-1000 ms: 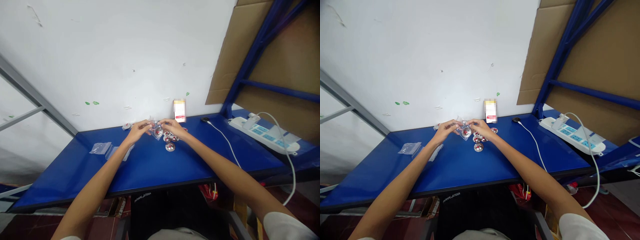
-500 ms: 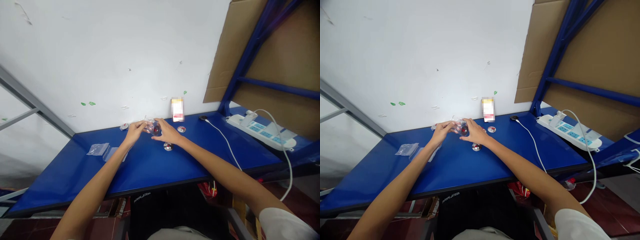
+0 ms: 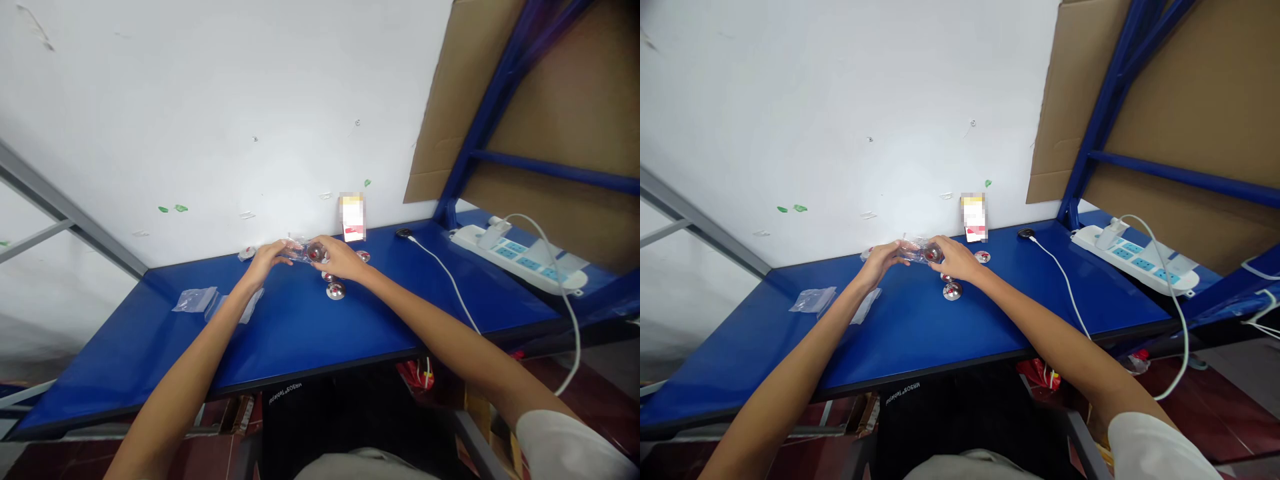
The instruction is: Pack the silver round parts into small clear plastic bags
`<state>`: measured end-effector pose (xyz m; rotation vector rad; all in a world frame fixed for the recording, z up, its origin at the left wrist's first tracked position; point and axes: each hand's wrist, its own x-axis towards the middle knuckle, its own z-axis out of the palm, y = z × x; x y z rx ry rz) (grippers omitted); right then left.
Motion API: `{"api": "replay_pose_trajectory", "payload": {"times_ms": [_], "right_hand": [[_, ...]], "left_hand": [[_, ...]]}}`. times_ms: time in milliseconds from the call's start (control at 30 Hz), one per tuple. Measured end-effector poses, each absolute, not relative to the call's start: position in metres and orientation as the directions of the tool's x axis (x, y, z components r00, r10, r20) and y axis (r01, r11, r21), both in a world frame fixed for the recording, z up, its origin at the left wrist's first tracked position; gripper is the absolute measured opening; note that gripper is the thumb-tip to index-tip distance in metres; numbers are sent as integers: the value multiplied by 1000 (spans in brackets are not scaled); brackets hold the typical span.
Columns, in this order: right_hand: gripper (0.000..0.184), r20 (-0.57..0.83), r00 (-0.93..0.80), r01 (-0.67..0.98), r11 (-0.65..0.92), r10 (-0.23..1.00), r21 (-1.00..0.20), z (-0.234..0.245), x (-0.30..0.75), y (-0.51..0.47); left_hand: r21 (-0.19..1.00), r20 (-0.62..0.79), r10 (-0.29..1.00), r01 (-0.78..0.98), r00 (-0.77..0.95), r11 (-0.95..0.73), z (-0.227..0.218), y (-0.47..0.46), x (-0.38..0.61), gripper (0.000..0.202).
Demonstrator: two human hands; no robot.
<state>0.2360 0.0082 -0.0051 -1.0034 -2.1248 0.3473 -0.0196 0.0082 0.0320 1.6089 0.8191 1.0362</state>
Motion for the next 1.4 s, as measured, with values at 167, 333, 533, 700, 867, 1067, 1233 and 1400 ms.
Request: {"api": "replay_pose_trajectory", "payload": {"times_ms": [167, 333, 533, 700, 867, 1067, 1233, 1400], "right_hand": [[49, 536, -392, 564, 656, 747, -501, -3, 241, 10], [51, 574, -361, 546, 666, 735, -509, 10, 254, 16], [50, 641, -270, 547, 662, 719, -512, 25, 270, 20], [45, 642, -300, 598, 663, 706, -450, 22, 264, 14], [43, 642, -341, 629, 675, 686, -387, 15, 255, 11], [42, 635, -329, 639, 660, 699, -395, 11, 251, 13], [41, 639, -331, 643, 662, 694, -386, 11, 250, 13], [40, 639, -330, 632, 666, 695, -396, 10, 249, 14]], "left_hand": [[962, 272, 909, -94, 316, -255, 26, 16, -23, 51], [925, 312, 928, 159, 203, -345, 12, 21, -20, 31], [515, 308, 655, 457, 691, -725, -3, -5, 7, 34], [374, 347, 631, 514, 694, -772, -19, -14, 24, 29], [407, 358, 697, 567, 622, -716, -25, -16, 30, 31], [399, 395, 683, 555, 614, -730, -26, -17, 38, 13], [483, 442, 702, 511, 558, -711, -22, -14, 32, 13], [387, 401, 609, 476, 684, -790, -22, -13, 35, 22]]}}
